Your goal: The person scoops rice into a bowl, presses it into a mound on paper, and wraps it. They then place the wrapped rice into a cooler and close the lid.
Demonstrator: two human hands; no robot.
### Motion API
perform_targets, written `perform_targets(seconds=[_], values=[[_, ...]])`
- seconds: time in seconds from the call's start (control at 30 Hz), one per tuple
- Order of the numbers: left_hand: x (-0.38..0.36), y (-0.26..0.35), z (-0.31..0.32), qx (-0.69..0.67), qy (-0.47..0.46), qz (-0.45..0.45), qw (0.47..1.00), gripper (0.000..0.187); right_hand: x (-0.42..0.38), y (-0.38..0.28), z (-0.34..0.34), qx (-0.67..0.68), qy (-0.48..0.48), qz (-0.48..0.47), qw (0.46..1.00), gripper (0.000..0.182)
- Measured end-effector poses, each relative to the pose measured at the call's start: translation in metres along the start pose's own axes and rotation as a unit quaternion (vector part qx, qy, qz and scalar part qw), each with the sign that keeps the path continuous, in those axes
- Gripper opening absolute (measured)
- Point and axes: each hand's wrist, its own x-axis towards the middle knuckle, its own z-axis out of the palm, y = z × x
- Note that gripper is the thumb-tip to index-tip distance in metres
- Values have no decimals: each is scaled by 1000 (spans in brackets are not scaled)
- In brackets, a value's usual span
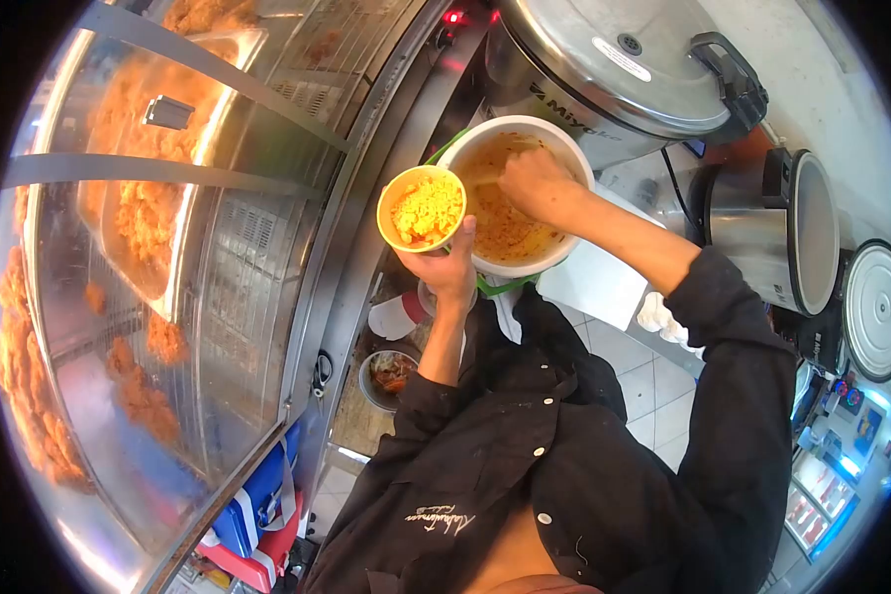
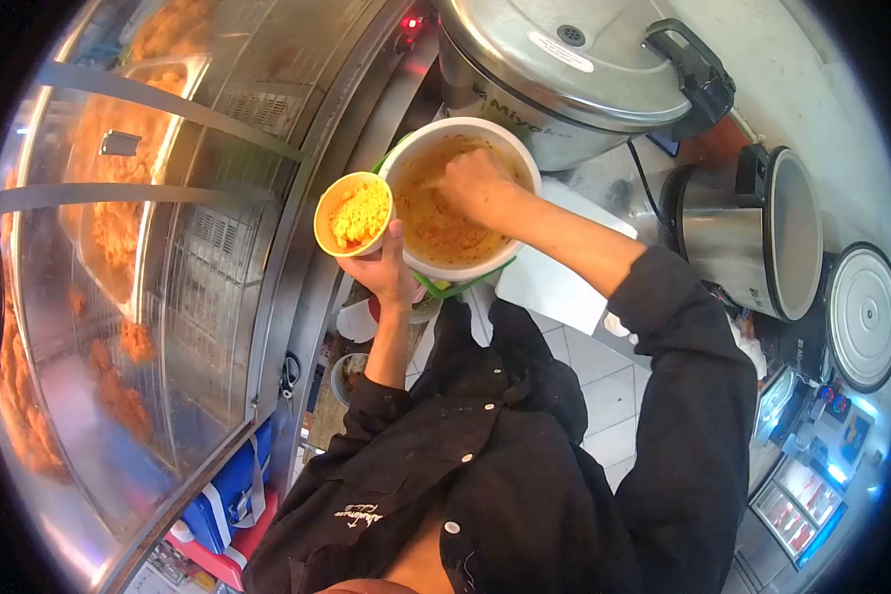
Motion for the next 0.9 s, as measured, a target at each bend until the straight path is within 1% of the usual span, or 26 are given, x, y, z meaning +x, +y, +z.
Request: perform_targets(seconds=[0.07,0.1,0.17,0.3,0.37,0.4,0.47,0.5,0.57,0.6,0.67,0.73,0.8,0.87,0.9], values=[[0,-3,0,5,-6,13,1000,101,21,-1,28,-60,22,19,998,21],[3,-3,0,9,-12,26,1000,103,21,-3,33,-58,22,20,998,21],[4,-3,-3,7,-21,16,1000,103,14,-6,46,-9,-25,15,1000,20],[3,-4,-4,9,-26,7,1000,104,-1,-2,19,-10,-41,14,999,20],[3,-3,-1,2,-26,2,1000,104,10,-4,11,-90,-94,61,990,23],[3,-3,0,-7,-26,-3,1000,105,15,-1,16,-88,-93,63,990,23],[3,-6,0,-7,-30,6,1000,104,26,4,32,-59,-38,-1,998,20],[4,-7,0,-6,-30,15,999,104,27,5,33,-57,-38,1,998,20],[4,-9,-1,-4,-32,17,999,104,30,4,35,-56,-83,-19,995,22],[3,-9,-1,-2,-32,19,999,104,29,1,33,-54,-84,-19,995,22],[1,-7,1,-11,-27,13,999,105,27,-6,29,-25,-107,-29,994,28],[0,-5,6,-20,-26,8,999,105,27,-13,32,-10,-100,-39,994,27],[0,-5,11,-23,6,60,998,81,30,-17,34,4,-93,-48,995,27],[0,-7,8,-10,-4,60,998,82,34,-18,37,31,-63,-85,994,24],[1,-9,6,4,-10,61,998,83,33,-18,33,31,-61,-82,994,24]])
